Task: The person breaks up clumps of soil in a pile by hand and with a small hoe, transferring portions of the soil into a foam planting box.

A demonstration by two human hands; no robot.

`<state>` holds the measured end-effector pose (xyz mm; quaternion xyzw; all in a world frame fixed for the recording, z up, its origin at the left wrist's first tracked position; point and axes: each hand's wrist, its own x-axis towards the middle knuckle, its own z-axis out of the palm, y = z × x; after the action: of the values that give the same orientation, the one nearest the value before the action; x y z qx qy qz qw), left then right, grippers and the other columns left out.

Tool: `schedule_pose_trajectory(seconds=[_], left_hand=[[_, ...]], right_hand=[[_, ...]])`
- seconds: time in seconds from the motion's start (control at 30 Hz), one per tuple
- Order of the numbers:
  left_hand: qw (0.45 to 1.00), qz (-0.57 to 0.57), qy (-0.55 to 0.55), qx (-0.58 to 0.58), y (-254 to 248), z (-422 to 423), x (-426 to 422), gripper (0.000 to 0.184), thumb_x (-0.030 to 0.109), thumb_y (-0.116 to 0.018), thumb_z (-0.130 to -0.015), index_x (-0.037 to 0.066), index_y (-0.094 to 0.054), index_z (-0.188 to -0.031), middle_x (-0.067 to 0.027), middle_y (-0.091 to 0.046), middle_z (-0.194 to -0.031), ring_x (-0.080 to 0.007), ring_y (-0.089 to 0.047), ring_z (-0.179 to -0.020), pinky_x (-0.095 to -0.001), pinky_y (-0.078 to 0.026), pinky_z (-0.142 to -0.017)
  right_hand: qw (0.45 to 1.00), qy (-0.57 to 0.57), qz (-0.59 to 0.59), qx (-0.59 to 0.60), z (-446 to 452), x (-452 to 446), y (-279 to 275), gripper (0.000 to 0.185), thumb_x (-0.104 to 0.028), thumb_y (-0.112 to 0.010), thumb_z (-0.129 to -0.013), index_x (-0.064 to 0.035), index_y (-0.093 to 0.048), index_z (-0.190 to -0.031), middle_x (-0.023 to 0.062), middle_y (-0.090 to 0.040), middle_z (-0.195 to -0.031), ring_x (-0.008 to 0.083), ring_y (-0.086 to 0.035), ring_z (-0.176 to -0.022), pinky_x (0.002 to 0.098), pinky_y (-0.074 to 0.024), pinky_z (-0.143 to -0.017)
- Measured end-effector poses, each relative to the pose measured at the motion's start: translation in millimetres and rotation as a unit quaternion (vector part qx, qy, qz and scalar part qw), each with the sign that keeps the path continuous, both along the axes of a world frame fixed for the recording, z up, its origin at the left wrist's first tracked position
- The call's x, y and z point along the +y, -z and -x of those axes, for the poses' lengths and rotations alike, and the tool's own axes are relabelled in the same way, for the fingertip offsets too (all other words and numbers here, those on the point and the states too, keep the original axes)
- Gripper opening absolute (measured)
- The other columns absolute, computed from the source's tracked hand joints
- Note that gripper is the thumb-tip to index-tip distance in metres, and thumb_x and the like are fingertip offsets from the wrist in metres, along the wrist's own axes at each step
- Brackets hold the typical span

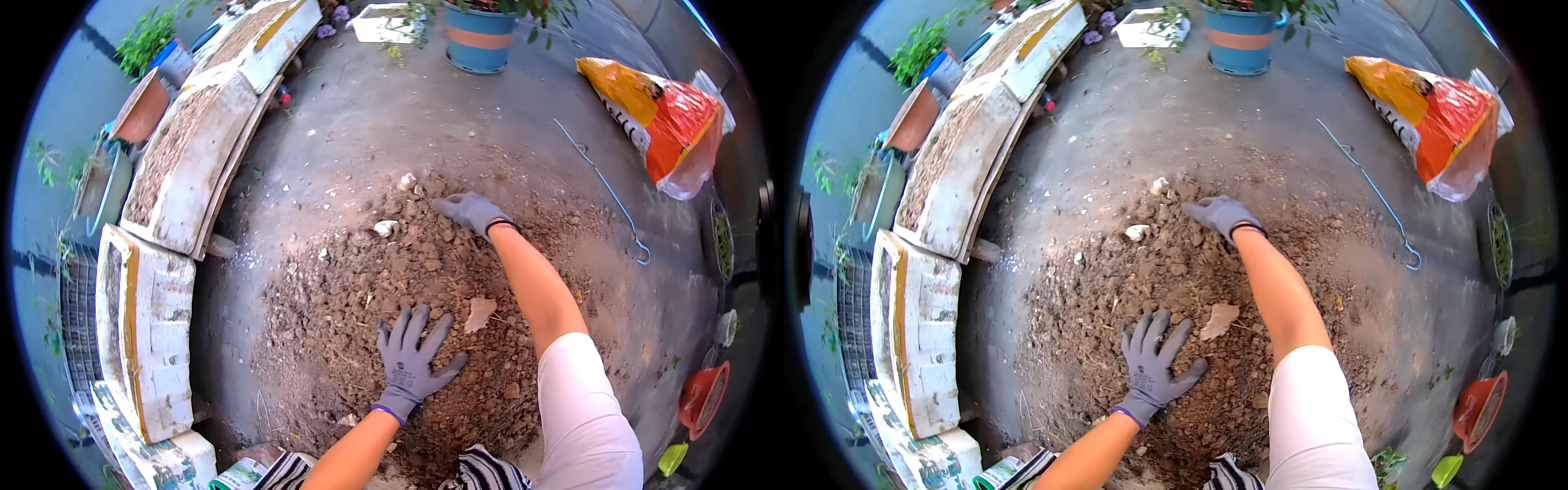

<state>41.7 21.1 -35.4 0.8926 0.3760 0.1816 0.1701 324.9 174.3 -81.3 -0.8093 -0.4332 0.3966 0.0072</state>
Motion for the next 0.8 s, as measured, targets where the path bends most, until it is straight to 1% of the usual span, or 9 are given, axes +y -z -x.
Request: schedule_pose_trajectory(seconds=[0.1,0.2,0.27,0.47,0.53,0.6,0.63,0.77,0.8], left_hand=[[1.0,-0.012,0.006,-0.015,-3,2,1,0.065,0.051,-0.07,-0.075,0.026,-0.056,-0.134,-0.0105,-0.047,-0.139,-0.0342,-0.041,-0.13,-0.0578,-0.024,-0.106],[0.999,-0.02,0.003,-0.042,0,3,0,0.065,0.051,-0.071,-0.074,0.027,-0.056,-0.133,-0.0105,-0.048,-0.137,-0.0336,-0.041,-0.13,-0.0586,-0.024,-0.106],[0.998,-0.022,0.004,-0.053,1,4,0,0.065,0.051,-0.071,-0.074,0.027,-0.057,-0.133,-0.0105,-0.049,-0.136,-0.0334,-0.041,-0.13,-0.0599,-0.024,-0.106],[0.992,-0.055,-0.01,-0.111,10,6,-6,0.06,0.049,-0.071,-0.076,0.022,-0.059,-0.128,-0.0128,-0.049,-0.135,-0.0355,-0.042,-0.128,-0.0613,-0.024,-0.106],[0.991,-0.053,0.003,-0.124,8,15,-15,0.056,0.044,-0.072,-0.077,0.017,-0.06,-0.124,-0.0142,-0.05,-0.134,-0.0364,-0.043,-0.128,-0.0588,-0.025,-0.107],[0.988,0.004,-0.022,-0.152,9,25,-27,0.05,0.038,-0.073,-0.078,0.013,-0.061,-0.12,-0.0157,-0.051,-0.132,-0.0362,-0.043,-0.127,-0.0539,-0.027,-0.108],[0.981,0.012,-0.018,-0.193,7,32,-29,0.045,0.035,-0.071,-0.079,0.012,-0.063,-0.116,-0.0152,-0.055,-0.126,-0.0351,-0.048,-0.124,-0.0526,-0.03,-0.106],[0.967,-0.009,0.018,-0.253,-15,70,-17,0.027,0.016,-0.068,-0.077,0.009,-0.065,-0.103,-0.0147,-0.063,-0.114,-0.0353,-0.058,-0.11,-0.0465,-0.043,-0.098],[0.961,-0.012,0.011,-0.277,-27,70,-2,0.021,0.014,-0.068,-0.077,0.009,-0.065,-0.098,-0.0147,-0.064,-0.111,-0.0346,-0.059,-0.107,-0.0457,-0.045,-0.096]], right_hand=[[0.984,-0.173,0.038,0.035,23,15,-6,0.083,-0.076,-0.032,-0.087,-0.0218,-0.036,-0.148,0.0098,-0.031,-0.155,0.034,-0.032,-0.14,0.0479,-0.0288,-0.115],[0.97,-0.237,0.017,0.051,28,-6,-20,0.083,-0.076,-0.032,-0.088,-0.0166,-0.039,-0.147,0.0106,-0.035,-0.153,0.0324,-0.038,-0.137,0.0453,-0.0313,-0.114],[0.976,-0.195,0.073,0.06,61,-38,-84,0.084,-0.075,-0.038,-0.087,-0.0208,-0.031,-0.15,0.0089,-0.03,-0.155,0.0319,-0.035,-0.139,0.0483,-0.0307,-0.114],[0.989,-0.102,-0.082,0.069,101,-140,-129,0.076,-0.067,-0.051,-0.085,-0.016,-0.047,-0.142,0.0134,-0.041,-0.147,0.0337,-0.04,-0.135,0.0422,-0.0339,-0.111],[0.974,-0.117,-0.186,0.054,101,-167,-92,0.064,-0.059,-0.056,-0.085,-0.0187,-0.056,-0.134,0.0107,-0.044,-0.145,0.0305,-0.043,-0.132,0.042,-0.0376,-0.109],[0.851,-0.351,-0.37,-0.124,116,-186,-92,0.053,-0.053,-0.057,-0.084,-0.0231,-0.06,-0.128,0.0061,-0.049,-0.141,0.0281,-0.045,-0.129,0.0403,-0.0408,-0.105],[0.923,-0.209,-0.307,-0.1,139,-196,-97,0.046,-0.052,-0.058,-0.084,-0.0278,-0.062,-0.123,0.0022,-0.053,-0.134,0.0272,-0.046,-0.126,0.0405,-0.0423,-0.102],[0.887,-0.241,-0.372,-0.127,172,-234,-114,0.042,-0.049,-0.059,-0.086,-0.03,-0.062,-0.124,0.0024,-0.055,-0.129,0.0262,-0.049,-0.124,0.0437,-0.0408,-0.101],[0.885,-0.21,-0.414,-0.041,168,-237,-129,0.039,-0.038,-0.061,-0.089,-0.0232,-0.062,-0.125,0.0043,-0.057,-0.128,0.0226,-0.052,-0.121,0.0399,-0.0416,-0.102]])
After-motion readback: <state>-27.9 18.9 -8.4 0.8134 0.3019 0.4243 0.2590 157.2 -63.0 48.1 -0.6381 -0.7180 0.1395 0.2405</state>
